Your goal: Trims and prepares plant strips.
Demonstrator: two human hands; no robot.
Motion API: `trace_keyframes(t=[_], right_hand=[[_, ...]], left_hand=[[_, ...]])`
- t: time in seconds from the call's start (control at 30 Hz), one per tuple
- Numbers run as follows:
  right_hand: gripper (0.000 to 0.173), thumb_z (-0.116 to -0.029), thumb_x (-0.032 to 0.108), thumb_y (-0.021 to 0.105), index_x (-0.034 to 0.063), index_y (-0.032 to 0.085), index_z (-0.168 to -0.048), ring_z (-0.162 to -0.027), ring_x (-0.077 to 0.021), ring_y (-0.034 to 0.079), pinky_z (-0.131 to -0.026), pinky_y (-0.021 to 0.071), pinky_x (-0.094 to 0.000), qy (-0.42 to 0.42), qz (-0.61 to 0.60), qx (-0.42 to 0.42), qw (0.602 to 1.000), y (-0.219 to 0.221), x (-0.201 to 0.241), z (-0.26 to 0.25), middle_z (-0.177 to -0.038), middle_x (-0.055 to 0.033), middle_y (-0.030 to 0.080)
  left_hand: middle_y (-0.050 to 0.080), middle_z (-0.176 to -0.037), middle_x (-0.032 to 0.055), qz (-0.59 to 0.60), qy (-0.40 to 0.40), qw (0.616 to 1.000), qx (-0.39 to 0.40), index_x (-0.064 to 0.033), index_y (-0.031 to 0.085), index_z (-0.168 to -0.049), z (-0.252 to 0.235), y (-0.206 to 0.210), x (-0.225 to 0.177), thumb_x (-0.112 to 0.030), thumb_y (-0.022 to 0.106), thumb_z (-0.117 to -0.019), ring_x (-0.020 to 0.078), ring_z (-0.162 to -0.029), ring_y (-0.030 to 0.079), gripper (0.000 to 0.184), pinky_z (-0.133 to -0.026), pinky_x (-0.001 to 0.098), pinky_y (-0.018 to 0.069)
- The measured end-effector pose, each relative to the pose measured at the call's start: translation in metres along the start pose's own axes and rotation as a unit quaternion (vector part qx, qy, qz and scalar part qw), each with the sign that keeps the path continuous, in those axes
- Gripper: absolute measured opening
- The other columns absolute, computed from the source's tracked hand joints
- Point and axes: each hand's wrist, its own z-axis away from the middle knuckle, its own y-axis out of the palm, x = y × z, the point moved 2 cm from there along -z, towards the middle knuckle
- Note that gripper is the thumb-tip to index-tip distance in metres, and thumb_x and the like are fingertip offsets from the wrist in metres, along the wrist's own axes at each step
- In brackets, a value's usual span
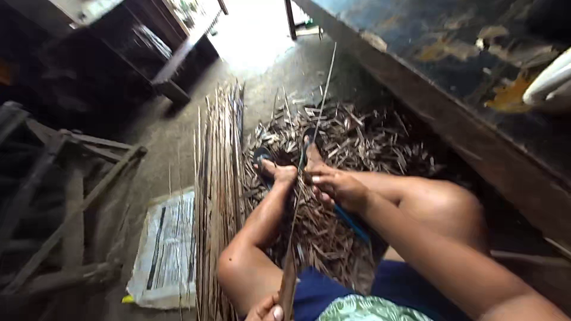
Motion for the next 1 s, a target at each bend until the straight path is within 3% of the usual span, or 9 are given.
trace_keyframes(t=[0.07,0.13,0.23,0.37,0.43,0.6,0.8,1.0], right_hand=[[0.029,-0.1093,0.015,0.042,0.0084,0.052,-0.136,-0.055,-0.0056,0.055,-0.048,0.0466,-0.0181,0.017,-0.034,-0.031,0.999,-0.001,-0.006,-0.002,-0.083,-0.0037,0.064],[0.030,-0.1096,0.016,0.042,0.0080,0.054,-0.136,-0.053,-0.0062,0.056,-0.047,0.0470,-0.0183,0.040,-0.054,-0.040,0.997,0.003,-0.018,0.003,-0.082,-0.0049,0.065],[0.028,-0.1079,0.018,0.045,0.0065,0.054,-0.132,-0.053,-0.0064,0.058,-0.046,0.0491,-0.0194,0.081,-0.027,0.041,0.995,0.021,-0.045,0.025,-0.081,-0.0031,0.066],[0.017,-0.1042,0.021,0.050,0.0100,0.063,-0.102,-0.050,-0.0072,0.061,-0.045,0.0515,-0.0220,0.123,-0.037,0.174,0.976,0.037,-0.077,0.057,-0.071,-0.0019,0.067],[0.019,-0.1043,0.023,0.050,0.0108,0.064,-0.097,-0.050,-0.0069,0.060,-0.045,0.0511,-0.0220,0.129,-0.039,0.231,0.964,0.043,-0.084,0.068,-0.069,-0.0019,0.067],[0.020,-0.1042,0.021,0.054,0.0080,0.065,-0.093,-0.048,-0.0065,0.060,-0.043,0.0492,-0.0209,0.082,-0.034,0.282,0.955,0.049,-0.083,0.077,-0.067,-0.0027,0.066],[0.019,-0.1023,0.020,0.057,0.0072,0.064,-0.090,-0.048,-0.0072,0.059,-0.043,0.0484,-0.0215,0.042,0.047,0.285,0.956,0.040,-0.073,0.066,-0.068,-0.0031,0.065],[0.016,-0.1025,0.019,0.057,0.0084,0.066,-0.095,-0.049,-0.0056,0.058,-0.044,0.0489,-0.0204,-0.007,0.054,0.214,0.975,0.024,-0.059,0.053,-0.070,-0.0008,0.066]], left_hand=[[0.071,-0.085,0.0062,0.054,0.029,0.997,0.035,-0.0079,0.061,-0.118,0.002,-0.021,0.026,-0.024,0.046,-0.1084,0.0101,-0.060,0.065,0.024,-0.051,0.0247,0.0555],[0.067,-0.080,0.0054,0.087,0.038,0.995,0.040,-0.0105,0.059,-0.117,-0.003,-0.014,0.026,-0.027,0.044,-0.1095,0.0075,-0.056,0.061,0.024,-0.048,0.0212,0.0515],[0.064,-0.076,0.0072,0.143,0.039,0.988,0.034,-0.0082,0.058,-0.117,-0.021,-0.003,0.020,-0.030,0.048,-0.1089,0.0082,-0.053,0.061,0.025,-0.048,0.0200,0.0521],[0.063,-0.074,0.0055,0.193,0.040,0.980,0.040,-0.0079,0.059,-0.110,-0.043,0.007,0.015,-0.026,0.050,-0.1081,0.0070,-0.051,0.058,0.021,-0.046,0.0187,0.0498],[0.062,-0.073,0.0043,0.212,0.042,0.975,0.057,-0.0077,0.061,-0.106,-0.048,0.012,0.012,-0.026,0.050,-0.1080,0.0056,-0.050,0.058,0.021,-0.045,0.0176,0.0495],[0.061,-0.071,0.0011,0.260,0.045,0.956,0.131,-0.0096,0.065,-0.104,-0.048,0.019,0.008,-0.030,0.054,-0.1071,0.0045,-0.051,0.056,0.023,-0.046,0.0173,0.0465],[0.060,-0.072,-0.0006,0.279,0.044,0.948,0.147,-0.0090,0.065,-0.105,-0.043,0.021,0.006,-0.028,0.054,-0.1070,0.0031,-0.051,0.054,0.022,-0.046,0.0162,0.0463],[0.058,-0.069,-0.0017,0.262,0.023,0.953,0.149,-0.0113,0.063,-0.105,-0.033,0.022,0.005,-0.028,0.057,-0.1056,0.0032,-0.049,0.055,0.018,-0.045,0.0165,0.0466]])
